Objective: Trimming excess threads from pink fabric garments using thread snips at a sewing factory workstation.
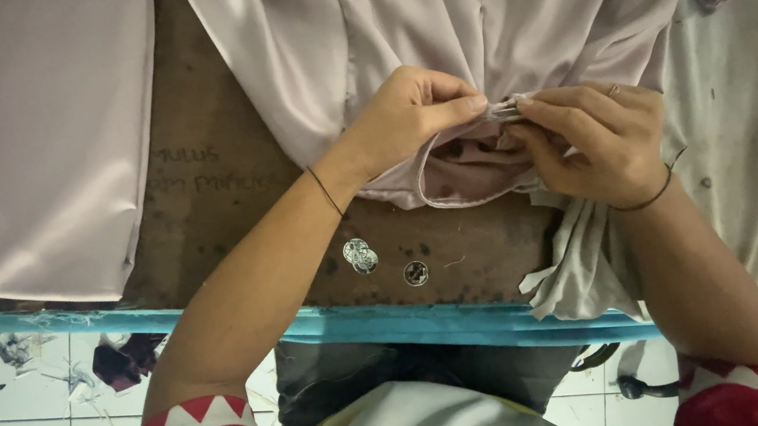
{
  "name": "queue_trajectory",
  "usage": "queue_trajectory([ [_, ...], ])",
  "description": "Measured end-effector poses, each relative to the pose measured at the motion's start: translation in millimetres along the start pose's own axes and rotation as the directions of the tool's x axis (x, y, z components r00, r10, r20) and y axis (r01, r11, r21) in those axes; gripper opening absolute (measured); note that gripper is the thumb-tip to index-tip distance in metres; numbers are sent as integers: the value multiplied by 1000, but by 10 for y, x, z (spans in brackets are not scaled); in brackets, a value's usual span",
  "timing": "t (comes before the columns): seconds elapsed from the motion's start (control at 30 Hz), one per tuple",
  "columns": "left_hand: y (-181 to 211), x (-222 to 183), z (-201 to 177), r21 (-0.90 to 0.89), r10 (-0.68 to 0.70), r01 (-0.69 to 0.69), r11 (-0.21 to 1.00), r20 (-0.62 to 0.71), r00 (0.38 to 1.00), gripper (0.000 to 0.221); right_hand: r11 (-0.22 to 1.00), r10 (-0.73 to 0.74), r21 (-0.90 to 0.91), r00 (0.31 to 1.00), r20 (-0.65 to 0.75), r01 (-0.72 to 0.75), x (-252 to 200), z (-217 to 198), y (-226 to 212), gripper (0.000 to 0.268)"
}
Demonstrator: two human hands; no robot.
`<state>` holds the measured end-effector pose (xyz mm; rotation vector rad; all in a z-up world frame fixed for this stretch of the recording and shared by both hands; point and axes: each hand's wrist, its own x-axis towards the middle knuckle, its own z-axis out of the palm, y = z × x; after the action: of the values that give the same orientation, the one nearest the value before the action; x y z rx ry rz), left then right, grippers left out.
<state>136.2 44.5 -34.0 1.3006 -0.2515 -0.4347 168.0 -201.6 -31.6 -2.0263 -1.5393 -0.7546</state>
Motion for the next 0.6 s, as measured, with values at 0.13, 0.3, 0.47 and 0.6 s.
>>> queue_trajectory([
  [0.13, 24, -7, 9, -70, -16, 16, 997, 7, 1000, 22, 999, -36, -32, 999, -3, 36, 14, -3, -6, 11],
  [0.3, 46, -11, 6, -65, -43, 43, 997, 4, 999, 22, 997, -41, -62, 999, 12, 41, 11, 10, -12, 11],
  [0.47, 54, -12, 5, -19, -32, 32, 999, 7, 999, 24, 997, -43, -59, 999, 17, 44, 14, 18, -21, 15],
  [0.6, 25, -12, 22, -19, -37, 37, 999, 1, 999, 23, 995, -66, -75, 998, 7, 66, 43, 40, -35, 14],
])
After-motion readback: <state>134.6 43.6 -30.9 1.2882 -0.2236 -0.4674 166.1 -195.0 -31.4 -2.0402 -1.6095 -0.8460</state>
